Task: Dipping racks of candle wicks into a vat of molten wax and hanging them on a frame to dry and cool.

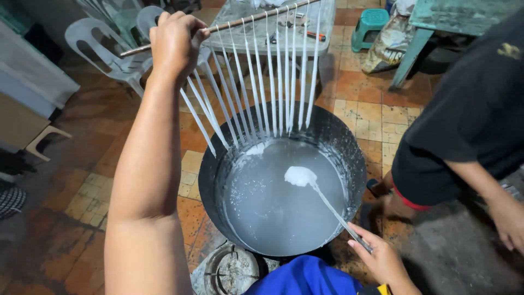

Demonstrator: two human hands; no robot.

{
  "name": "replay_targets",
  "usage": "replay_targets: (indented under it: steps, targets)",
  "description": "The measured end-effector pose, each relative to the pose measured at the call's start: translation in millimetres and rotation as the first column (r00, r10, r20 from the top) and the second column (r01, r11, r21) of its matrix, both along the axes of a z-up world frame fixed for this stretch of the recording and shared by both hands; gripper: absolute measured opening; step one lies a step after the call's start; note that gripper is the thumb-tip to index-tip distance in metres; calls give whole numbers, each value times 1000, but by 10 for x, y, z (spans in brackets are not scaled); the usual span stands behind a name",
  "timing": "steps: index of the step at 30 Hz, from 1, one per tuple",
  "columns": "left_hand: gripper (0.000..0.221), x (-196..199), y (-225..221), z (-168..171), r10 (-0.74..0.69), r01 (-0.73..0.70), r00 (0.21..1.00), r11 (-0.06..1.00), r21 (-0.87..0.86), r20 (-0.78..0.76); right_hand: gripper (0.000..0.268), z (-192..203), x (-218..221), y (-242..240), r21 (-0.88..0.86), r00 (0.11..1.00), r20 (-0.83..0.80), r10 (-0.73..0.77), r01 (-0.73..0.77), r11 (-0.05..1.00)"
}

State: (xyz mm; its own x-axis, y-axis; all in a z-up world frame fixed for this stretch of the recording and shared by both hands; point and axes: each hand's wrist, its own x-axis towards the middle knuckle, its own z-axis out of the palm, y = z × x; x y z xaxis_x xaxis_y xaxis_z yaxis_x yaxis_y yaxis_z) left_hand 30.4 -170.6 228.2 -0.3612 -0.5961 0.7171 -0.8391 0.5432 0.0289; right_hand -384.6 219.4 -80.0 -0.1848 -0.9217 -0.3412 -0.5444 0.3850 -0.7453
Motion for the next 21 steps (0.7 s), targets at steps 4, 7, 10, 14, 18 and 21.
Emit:
replay_targets:
  steps: [4,7,10,14,18,21]
  targets:
    - [9,134,28,6,-3,7,999,996,-88,39,49,-449,-38,68,-109,972,229,51,-26,994]
    - [8,175,137,-17,-18,20,999,998,-59,31,48,-475,3,88,104,705,703,-92,26,994]
    - [8,201,207,-71,-35,34,999,999,-6,-20,51,-474,40,86,166,568,803,-180,78,983]
    - [7,211,283,-133,-21,23,999,998,54,-39,52,-339,60,112,140,396,908,-141,31,990]
    - [12,286,276,-261,-17,18,1000,996,85,-17,46,-317,86,183,129,365,922,-131,30,991]
    - [16,315,358,-352,-17,21,999,990,141,-29,43,-160,217,241,126,498,846,-192,164,978]
